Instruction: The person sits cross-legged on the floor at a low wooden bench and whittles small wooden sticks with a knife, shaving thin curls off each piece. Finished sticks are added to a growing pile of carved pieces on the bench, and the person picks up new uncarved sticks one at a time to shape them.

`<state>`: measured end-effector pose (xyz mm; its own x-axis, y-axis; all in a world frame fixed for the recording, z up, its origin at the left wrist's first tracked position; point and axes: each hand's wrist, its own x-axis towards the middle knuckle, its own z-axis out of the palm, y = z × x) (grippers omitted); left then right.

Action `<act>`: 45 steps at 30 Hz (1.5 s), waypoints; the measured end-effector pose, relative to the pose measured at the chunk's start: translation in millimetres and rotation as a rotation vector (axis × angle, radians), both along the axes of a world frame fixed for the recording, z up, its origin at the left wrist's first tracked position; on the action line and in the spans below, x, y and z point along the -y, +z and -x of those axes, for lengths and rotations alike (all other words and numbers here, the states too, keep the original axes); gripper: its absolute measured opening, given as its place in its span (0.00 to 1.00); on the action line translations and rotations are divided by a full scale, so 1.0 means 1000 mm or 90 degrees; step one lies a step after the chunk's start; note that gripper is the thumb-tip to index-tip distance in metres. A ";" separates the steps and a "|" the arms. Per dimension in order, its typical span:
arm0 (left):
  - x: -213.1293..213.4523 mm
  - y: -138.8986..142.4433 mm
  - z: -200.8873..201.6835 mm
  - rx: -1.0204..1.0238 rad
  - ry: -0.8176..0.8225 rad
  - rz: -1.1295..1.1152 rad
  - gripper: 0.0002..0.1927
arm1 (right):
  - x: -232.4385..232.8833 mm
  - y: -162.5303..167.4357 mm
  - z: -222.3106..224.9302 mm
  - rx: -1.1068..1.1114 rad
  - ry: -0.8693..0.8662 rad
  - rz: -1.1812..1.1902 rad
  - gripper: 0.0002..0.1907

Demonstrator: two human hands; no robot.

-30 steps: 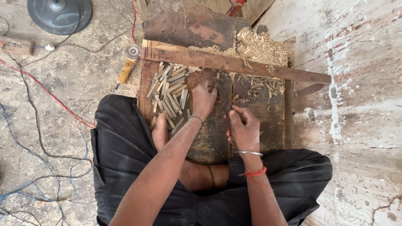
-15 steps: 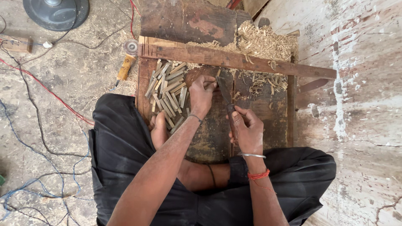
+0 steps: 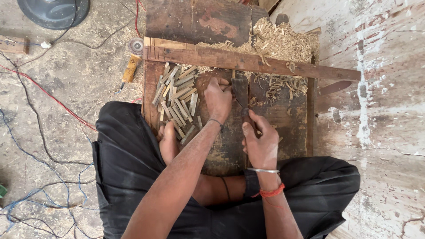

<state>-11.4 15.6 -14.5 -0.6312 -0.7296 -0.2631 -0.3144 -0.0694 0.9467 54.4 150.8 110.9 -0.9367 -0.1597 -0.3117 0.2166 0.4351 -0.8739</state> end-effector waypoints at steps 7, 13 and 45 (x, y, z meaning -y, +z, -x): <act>-0.002 0.009 -0.003 0.036 0.003 0.071 0.10 | 0.010 0.011 0.005 -0.033 0.007 -0.071 0.19; -0.003 0.012 -0.002 0.099 -0.013 -0.039 0.08 | 0.016 0.023 0.016 -0.020 0.011 -0.126 0.17; -0.003 0.002 0.003 0.037 0.047 0.070 0.11 | 0.008 0.006 0.013 -0.448 0.162 -0.099 0.12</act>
<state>-14.2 19.1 -12.9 -0.5607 -0.8001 -0.2129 -0.3664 0.0092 0.9304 41.9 142.4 116.8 -0.8631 -0.3998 0.3085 -0.4918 0.5266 -0.6934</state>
